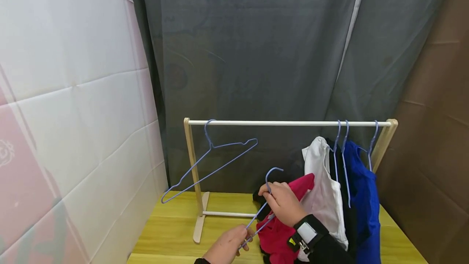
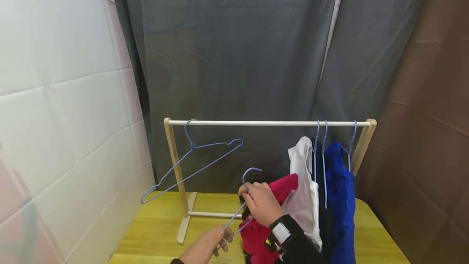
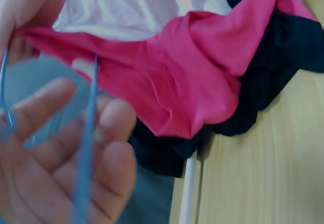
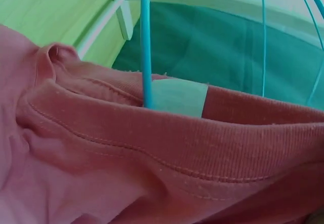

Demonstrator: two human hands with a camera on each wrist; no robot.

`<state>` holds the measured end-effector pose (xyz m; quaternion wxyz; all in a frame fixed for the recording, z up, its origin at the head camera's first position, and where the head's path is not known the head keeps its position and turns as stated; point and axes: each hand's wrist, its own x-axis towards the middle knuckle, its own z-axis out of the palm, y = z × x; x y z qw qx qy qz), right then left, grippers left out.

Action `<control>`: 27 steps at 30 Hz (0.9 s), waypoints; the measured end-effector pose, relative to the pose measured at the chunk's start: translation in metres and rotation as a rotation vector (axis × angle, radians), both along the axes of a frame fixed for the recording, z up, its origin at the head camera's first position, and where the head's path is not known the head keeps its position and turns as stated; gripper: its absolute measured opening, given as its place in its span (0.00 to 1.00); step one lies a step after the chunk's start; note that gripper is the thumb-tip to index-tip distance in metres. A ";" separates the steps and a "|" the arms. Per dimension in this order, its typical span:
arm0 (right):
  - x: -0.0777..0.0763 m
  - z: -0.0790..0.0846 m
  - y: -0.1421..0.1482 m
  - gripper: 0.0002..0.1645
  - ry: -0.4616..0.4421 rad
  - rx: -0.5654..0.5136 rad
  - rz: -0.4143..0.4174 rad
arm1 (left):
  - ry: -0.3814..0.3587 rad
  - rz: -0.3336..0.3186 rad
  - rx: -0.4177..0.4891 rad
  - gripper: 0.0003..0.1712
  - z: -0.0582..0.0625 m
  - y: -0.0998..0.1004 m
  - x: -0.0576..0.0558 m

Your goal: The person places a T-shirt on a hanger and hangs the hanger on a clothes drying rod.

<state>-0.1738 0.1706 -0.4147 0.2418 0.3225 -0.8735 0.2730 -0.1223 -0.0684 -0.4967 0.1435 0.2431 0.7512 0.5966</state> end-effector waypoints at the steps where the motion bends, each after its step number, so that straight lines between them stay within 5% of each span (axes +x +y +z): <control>1: -0.001 0.000 0.002 0.09 0.010 -0.018 -0.015 | -0.001 -0.013 0.050 0.29 -0.001 -0.003 -0.002; 6: -0.003 0.003 0.013 0.10 0.013 -0.109 -0.054 | -0.017 0.035 0.301 0.38 -0.010 -0.020 -0.011; 9: -0.003 0.005 0.018 0.10 -0.010 -0.161 -0.070 | 0.011 0.066 0.312 0.34 -0.017 -0.019 -0.015; 15: -0.001 0.009 0.021 0.11 -0.066 -0.258 -0.078 | 0.128 0.078 0.051 0.19 -0.028 0.006 -0.015; 18: 0.000 0.010 0.020 0.11 -0.073 -0.269 -0.076 | 0.141 0.055 -0.127 0.22 -0.030 0.023 -0.014; 22: 0.001 0.010 0.018 0.11 -0.084 -0.272 -0.055 | 0.245 0.036 -0.333 0.28 -0.033 0.041 -0.017; 27: 0.001 0.010 0.019 0.11 -0.091 -0.276 -0.053 | 0.316 0.110 -0.478 0.24 -0.036 0.048 -0.019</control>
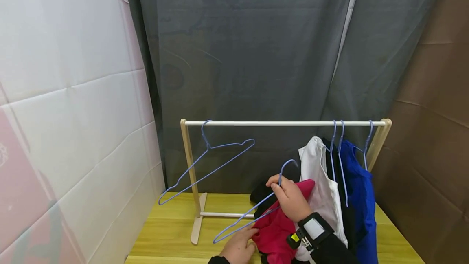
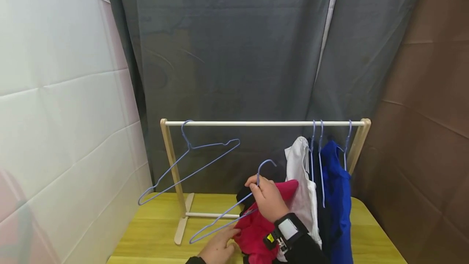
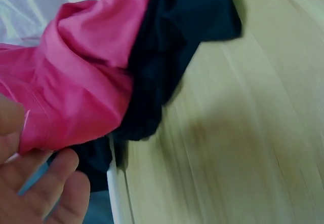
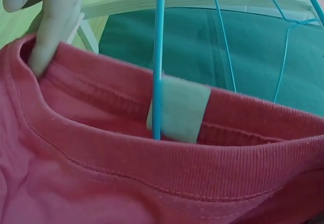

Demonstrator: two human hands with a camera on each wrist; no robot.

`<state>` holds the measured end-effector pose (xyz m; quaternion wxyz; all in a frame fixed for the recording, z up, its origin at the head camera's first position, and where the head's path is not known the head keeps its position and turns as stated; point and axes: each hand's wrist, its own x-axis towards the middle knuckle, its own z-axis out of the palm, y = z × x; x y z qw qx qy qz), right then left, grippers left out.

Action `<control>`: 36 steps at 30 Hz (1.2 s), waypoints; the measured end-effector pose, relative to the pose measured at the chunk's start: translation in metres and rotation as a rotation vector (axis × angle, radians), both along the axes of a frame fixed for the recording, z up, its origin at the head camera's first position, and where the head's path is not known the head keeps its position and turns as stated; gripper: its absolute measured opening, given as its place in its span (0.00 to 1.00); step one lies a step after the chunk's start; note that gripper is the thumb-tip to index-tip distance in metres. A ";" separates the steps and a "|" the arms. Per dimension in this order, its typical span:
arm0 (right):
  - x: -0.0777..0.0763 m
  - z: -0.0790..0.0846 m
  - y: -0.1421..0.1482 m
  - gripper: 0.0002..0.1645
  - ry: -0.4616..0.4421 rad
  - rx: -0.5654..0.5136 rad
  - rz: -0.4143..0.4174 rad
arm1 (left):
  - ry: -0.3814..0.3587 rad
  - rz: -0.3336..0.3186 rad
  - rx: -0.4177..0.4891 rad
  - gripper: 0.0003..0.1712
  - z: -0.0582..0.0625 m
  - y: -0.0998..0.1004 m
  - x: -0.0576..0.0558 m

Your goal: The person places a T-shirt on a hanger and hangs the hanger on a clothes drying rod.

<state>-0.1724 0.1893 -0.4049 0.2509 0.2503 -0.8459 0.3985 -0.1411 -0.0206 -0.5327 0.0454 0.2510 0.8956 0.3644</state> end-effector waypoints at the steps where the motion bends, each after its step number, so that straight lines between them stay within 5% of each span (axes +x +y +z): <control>1: 0.000 0.000 0.000 0.11 0.003 0.001 -0.003 | 0.011 0.023 -0.010 0.22 0.000 -0.001 0.000; 5: -0.001 0.001 0.000 0.11 0.016 0.007 -0.011 | 0.044 0.113 -0.033 0.13 0.000 -0.006 0.001; 9: -0.001 0.002 0.001 0.11 0.025 0.021 -0.025 | 0.123 0.130 -0.040 0.05 -0.003 -0.017 0.002; 14: -0.004 0.001 0.004 0.11 0.041 0.059 -0.059 | 0.168 0.133 0.013 0.12 -0.007 -0.038 0.001; 22: -0.012 -0.004 0.013 0.09 0.088 0.093 -0.161 | 0.095 0.224 0.101 0.08 0.015 -0.064 0.003; 29: -0.015 -0.007 0.016 0.06 0.091 0.141 -0.212 | 0.233 0.264 0.132 0.12 0.028 -0.081 0.006; 36: -0.017 -0.011 0.015 0.06 0.073 0.156 -0.244 | 0.277 0.246 0.123 0.14 0.038 -0.086 0.004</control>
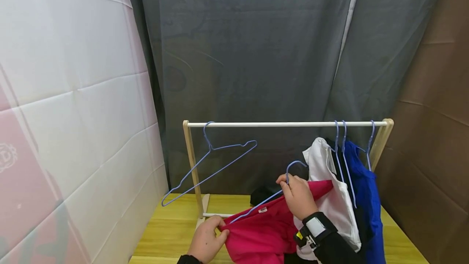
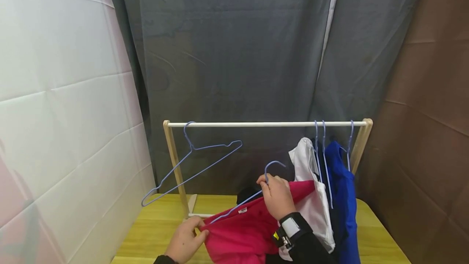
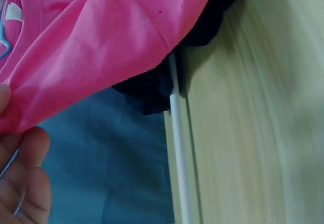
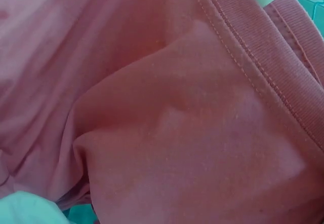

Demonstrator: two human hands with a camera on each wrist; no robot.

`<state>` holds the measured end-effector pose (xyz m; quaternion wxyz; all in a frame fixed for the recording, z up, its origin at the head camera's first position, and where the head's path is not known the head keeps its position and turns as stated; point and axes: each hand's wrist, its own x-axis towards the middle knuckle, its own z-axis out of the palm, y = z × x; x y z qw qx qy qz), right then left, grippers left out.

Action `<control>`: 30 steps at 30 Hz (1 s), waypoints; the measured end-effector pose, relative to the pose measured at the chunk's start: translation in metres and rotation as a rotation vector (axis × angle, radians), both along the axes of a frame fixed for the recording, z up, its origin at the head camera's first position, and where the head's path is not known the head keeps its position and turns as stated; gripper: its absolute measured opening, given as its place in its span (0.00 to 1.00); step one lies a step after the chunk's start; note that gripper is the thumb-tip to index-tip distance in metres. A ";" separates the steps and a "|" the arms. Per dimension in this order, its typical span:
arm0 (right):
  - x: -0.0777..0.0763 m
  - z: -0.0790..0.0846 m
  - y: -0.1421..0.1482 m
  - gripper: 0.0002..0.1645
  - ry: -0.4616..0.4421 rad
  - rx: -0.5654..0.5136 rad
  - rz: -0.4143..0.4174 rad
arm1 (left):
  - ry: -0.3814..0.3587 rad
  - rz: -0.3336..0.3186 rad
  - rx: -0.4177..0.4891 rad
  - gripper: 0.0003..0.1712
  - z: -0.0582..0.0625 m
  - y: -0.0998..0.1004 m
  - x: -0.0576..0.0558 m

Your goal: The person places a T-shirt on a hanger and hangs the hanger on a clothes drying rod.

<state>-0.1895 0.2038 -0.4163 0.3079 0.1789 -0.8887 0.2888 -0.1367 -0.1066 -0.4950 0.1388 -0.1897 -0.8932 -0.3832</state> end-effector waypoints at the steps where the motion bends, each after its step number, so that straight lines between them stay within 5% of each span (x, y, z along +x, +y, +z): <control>1: 0.000 -0.001 0.000 0.06 -0.006 0.002 0.003 | 0.012 0.000 -0.003 0.14 0.001 0.001 0.000; 23: 0.008 -0.005 -0.024 0.06 0.006 0.031 0.087 | 0.160 -0.090 -0.005 0.11 0.043 0.064 0.002; 26: 0.010 -0.004 -0.028 0.06 -0.010 0.055 0.112 | 0.120 -0.105 0.010 0.09 0.045 0.071 0.003; 30: 0.016 -0.002 -0.032 0.06 -0.037 0.079 0.149 | -0.100 -0.090 0.104 0.24 0.042 0.073 0.002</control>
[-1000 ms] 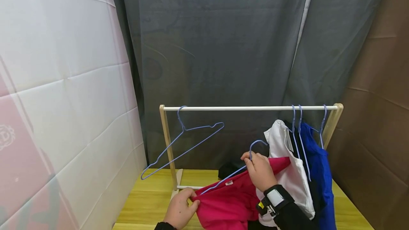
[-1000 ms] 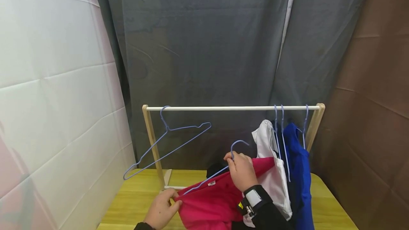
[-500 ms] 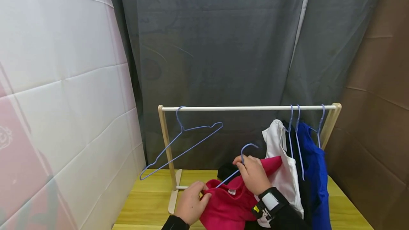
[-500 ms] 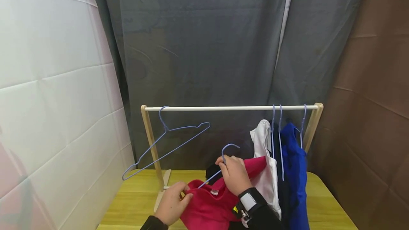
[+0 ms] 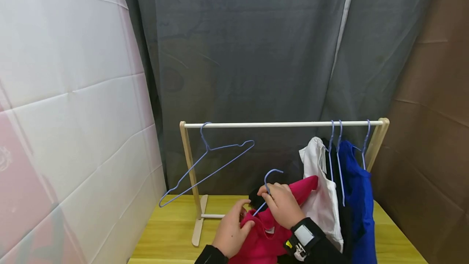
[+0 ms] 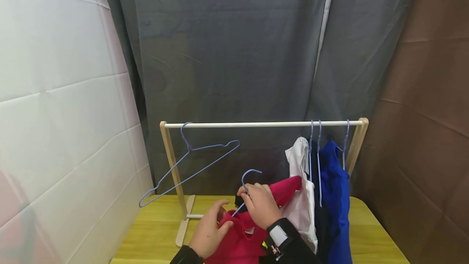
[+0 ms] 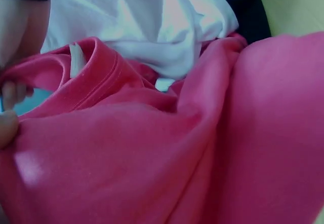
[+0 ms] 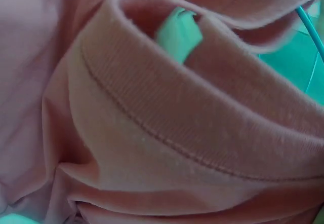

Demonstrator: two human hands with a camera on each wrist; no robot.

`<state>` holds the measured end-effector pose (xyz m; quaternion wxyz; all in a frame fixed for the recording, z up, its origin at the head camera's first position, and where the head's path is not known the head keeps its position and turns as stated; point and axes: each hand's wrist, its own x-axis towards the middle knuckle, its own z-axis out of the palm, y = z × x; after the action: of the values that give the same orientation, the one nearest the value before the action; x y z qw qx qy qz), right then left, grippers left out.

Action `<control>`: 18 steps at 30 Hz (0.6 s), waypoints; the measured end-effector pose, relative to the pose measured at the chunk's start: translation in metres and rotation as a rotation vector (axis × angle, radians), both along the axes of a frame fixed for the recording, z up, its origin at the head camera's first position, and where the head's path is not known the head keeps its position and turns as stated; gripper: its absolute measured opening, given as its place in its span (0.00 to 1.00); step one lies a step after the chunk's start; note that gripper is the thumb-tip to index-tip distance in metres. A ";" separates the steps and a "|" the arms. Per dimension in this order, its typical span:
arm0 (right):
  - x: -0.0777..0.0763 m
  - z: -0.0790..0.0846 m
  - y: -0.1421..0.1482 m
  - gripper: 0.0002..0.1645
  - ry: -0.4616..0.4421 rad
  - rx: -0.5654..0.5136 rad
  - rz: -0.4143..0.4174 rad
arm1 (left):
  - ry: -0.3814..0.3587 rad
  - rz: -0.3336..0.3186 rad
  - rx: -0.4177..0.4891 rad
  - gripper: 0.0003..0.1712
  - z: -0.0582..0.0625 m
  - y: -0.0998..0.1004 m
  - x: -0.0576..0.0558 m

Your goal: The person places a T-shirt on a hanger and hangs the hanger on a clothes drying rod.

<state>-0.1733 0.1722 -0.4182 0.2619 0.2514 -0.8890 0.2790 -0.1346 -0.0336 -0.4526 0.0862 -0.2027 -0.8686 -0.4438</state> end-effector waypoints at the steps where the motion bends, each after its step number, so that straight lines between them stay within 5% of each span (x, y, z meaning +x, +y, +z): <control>1: 0.001 0.000 -0.001 0.06 -0.007 0.001 0.005 | -0.059 0.005 0.016 0.26 -0.002 -0.001 0.000; 7: 0.002 0.001 -0.003 0.06 -0.018 -0.029 0.014 | -0.223 -0.077 0.037 0.12 -0.015 -0.006 -0.001; 14: -0.003 -0.007 0.007 0.06 -0.040 -0.132 -0.016 | -0.214 -0.105 0.207 0.17 -0.014 -0.007 0.005; 18: -0.007 -0.009 0.019 0.11 0.050 -0.154 0.023 | -0.198 -0.117 0.248 0.18 -0.014 -0.011 0.007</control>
<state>-0.1803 0.1913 -0.4274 0.2993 0.2477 -0.8552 0.3431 -0.1279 -0.0444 -0.4663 -0.0014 -0.1960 -0.7983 -0.5695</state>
